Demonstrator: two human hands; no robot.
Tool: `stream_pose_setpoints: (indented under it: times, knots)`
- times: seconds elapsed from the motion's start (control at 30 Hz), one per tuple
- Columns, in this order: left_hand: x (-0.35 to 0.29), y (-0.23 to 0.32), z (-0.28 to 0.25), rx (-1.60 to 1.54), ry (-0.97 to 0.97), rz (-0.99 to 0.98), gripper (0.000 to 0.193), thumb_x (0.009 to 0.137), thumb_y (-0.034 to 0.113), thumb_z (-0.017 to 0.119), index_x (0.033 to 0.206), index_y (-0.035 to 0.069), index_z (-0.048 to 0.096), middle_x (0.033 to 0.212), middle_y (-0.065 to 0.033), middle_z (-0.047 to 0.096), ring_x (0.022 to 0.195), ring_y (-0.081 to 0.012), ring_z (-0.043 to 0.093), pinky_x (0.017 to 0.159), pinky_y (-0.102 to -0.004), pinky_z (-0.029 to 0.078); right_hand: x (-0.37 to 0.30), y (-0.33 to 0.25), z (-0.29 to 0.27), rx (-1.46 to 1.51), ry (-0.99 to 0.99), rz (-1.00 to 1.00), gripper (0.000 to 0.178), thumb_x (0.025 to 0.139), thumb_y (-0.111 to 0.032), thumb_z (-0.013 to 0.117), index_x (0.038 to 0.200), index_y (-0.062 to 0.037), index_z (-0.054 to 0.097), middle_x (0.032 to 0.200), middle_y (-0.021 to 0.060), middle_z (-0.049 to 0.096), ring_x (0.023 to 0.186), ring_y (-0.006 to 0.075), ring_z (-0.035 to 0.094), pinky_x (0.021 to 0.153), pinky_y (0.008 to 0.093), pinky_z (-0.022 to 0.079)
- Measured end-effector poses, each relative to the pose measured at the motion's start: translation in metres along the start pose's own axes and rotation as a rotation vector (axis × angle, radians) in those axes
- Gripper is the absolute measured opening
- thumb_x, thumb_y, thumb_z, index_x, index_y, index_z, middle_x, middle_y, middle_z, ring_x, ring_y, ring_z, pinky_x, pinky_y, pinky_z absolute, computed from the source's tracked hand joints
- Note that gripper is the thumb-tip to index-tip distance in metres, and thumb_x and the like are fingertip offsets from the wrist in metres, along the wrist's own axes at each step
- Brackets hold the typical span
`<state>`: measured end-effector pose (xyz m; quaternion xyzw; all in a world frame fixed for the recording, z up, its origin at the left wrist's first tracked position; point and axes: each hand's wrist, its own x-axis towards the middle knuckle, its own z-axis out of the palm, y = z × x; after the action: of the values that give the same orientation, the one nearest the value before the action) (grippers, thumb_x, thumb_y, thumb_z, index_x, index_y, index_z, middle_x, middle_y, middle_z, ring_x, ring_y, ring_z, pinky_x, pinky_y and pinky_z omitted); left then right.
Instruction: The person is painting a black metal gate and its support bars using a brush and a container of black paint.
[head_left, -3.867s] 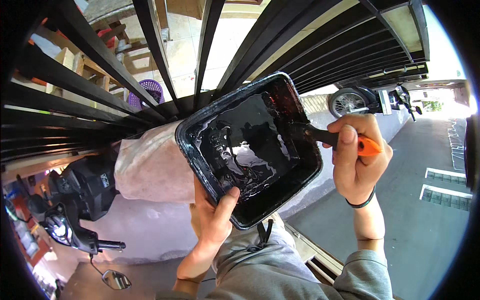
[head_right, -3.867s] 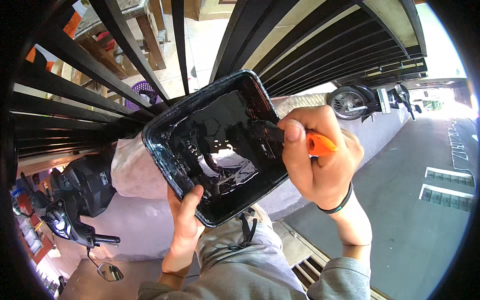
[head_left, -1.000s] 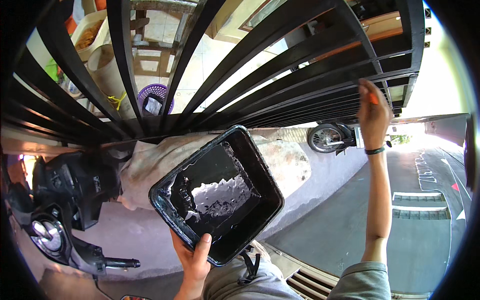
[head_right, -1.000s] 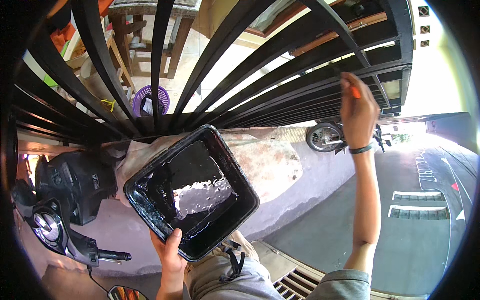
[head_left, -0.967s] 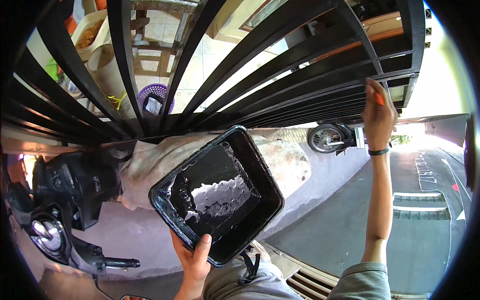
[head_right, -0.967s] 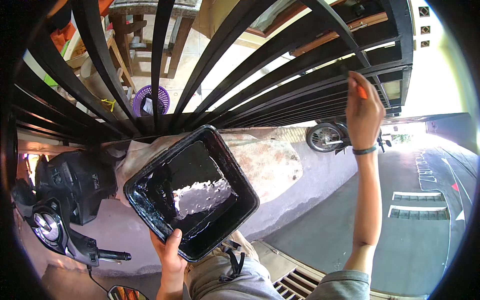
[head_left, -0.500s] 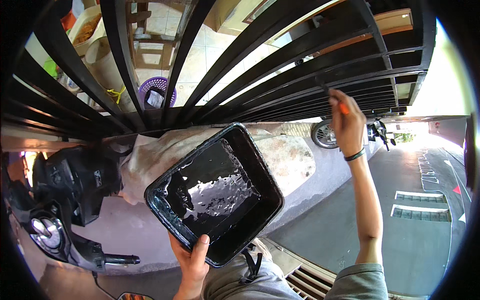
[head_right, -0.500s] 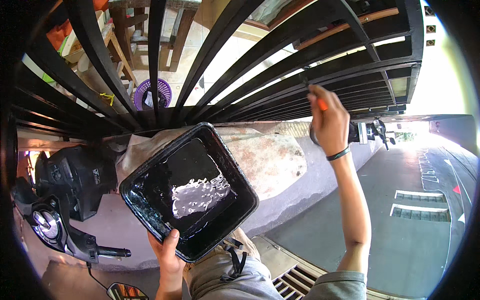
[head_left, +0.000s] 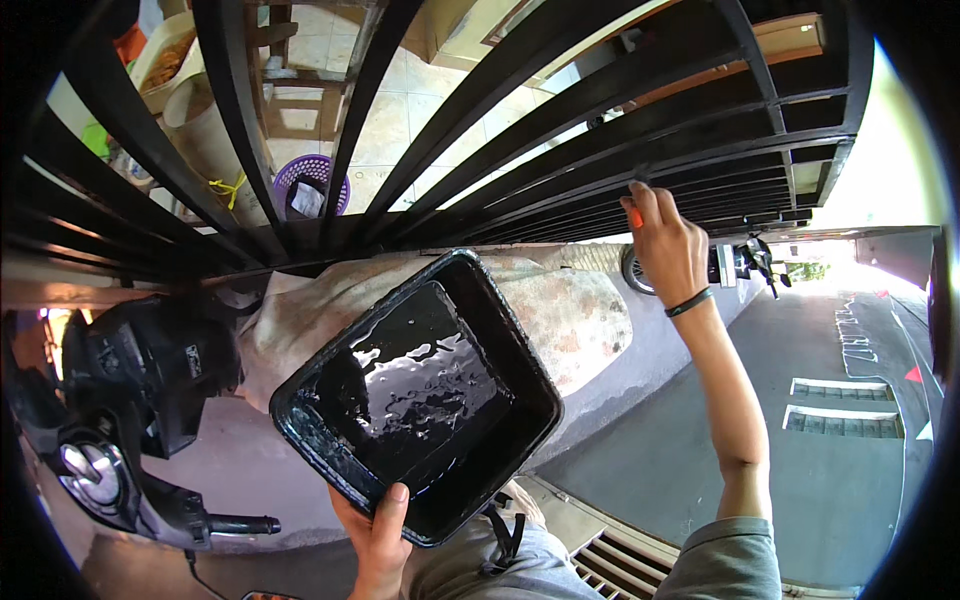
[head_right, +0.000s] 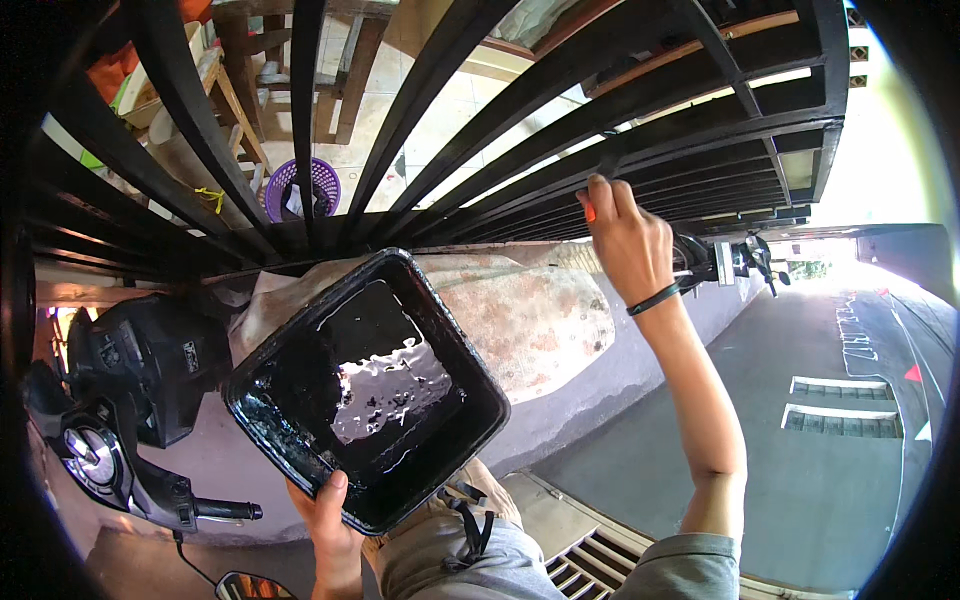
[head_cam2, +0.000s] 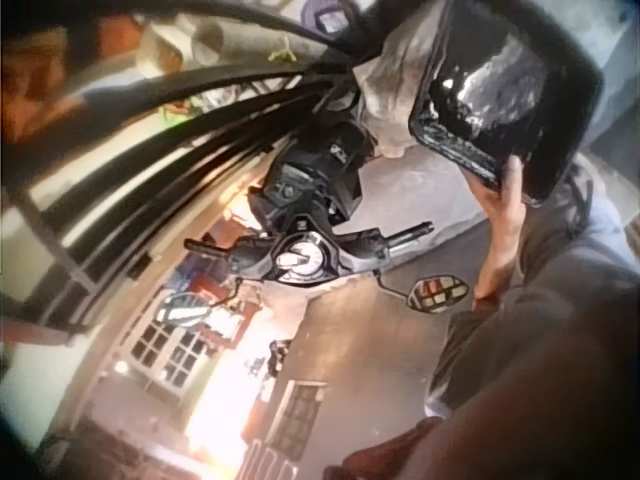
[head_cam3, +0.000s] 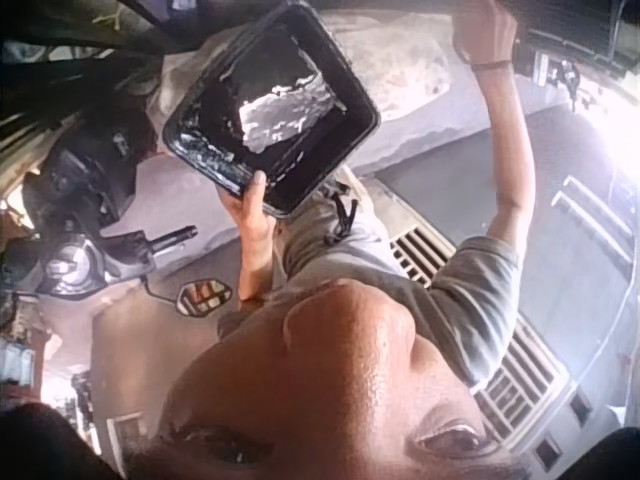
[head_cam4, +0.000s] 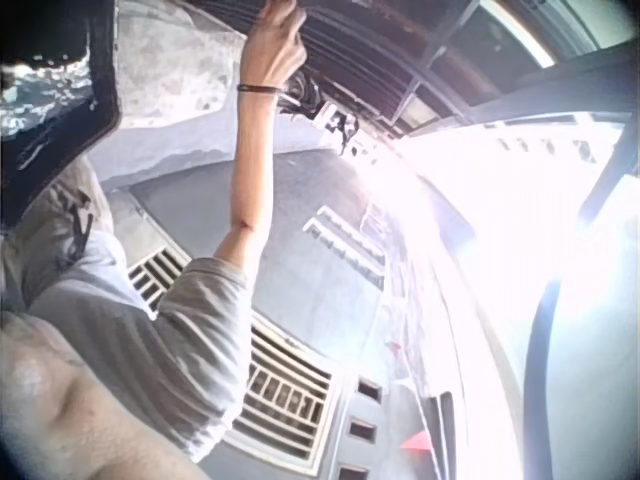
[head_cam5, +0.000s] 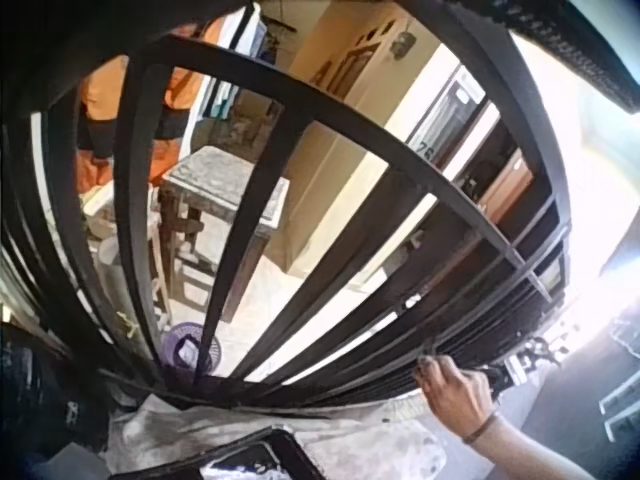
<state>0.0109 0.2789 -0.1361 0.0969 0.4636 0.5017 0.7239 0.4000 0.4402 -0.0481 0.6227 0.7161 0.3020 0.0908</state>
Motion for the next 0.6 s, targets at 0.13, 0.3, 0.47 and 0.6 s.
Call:
stream_pose_setpoints:
  times: [0.13, 0.3, 0.47, 0.6]
  knots:
    - [-0.004, 0.003, -0.007, 0.010, 0.005, -0.009, 0.077, 0.089, 0.005, 0.070, 0.155, -0.001, 0.031, 0.143, -0.0150, 0.053, 0.128, -0.0232, 0.055, 0.112, -0.0385, 0.042, 0.010, 0.011, 0.001, 0.347, 0.184, 0.157, 0.014, 0.102, -0.017, 0.064, 0.109, -0.0056, 0.069, 0.105, 0.0162, 0.074, 0.086, 0.0383, 0.074, 0.070, 0.0433, 0.059]
    - [-0.004, 0.000, -0.016, 0.018, 0.037, 0.013, 0.077, 0.088, 0.006, 0.071, 0.155, -0.002, 0.032, 0.143, -0.0152, 0.053, 0.128, -0.0235, 0.055, 0.111, -0.0381, 0.042, 0.028, 0.031, -0.031, 0.194, 0.262, 0.265, 0.014, 0.103, -0.017, 0.064, 0.109, -0.0072, 0.071, 0.102, 0.0153, 0.076, 0.085, 0.0336, 0.076, 0.072, 0.0392, 0.061]
    - [-0.003, -0.007, -0.023, 0.032, 0.035, 0.018, 0.079, 0.088, 0.007, 0.072, 0.155, -0.002, 0.032, 0.142, -0.0147, 0.053, 0.128, -0.0236, 0.055, 0.111, -0.0382, 0.042, 0.023, 0.012, -0.028, -0.115, 0.128, 0.049, 0.023, 0.100, -0.016, 0.066, 0.122, -0.0118, 0.062, 0.101, 0.0087, 0.065, 0.067, 0.0282, 0.073, 0.054, 0.0385, 0.058]
    - [-0.003, -0.006, -0.019, 0.038, 0.020, 0.006, 0.079, 0.087, 0.008, 0.073, 0.154, -0.002, 0.032, 0.142, -0.0147, 0.053, 0.128, -0.0238, 0.055, 0.112, -0.0382, 0.041, 0.002, 0.002, 0.012, -0.045, -0.068, -0.002, 0.024, 0.097, -0.017, 0.069, 0.119, -0.0134, 0.062, 0.098, 0.0068, 0.065, 0.067, 0.0303, 0.072, 0.055, 0.0385, 0.058]
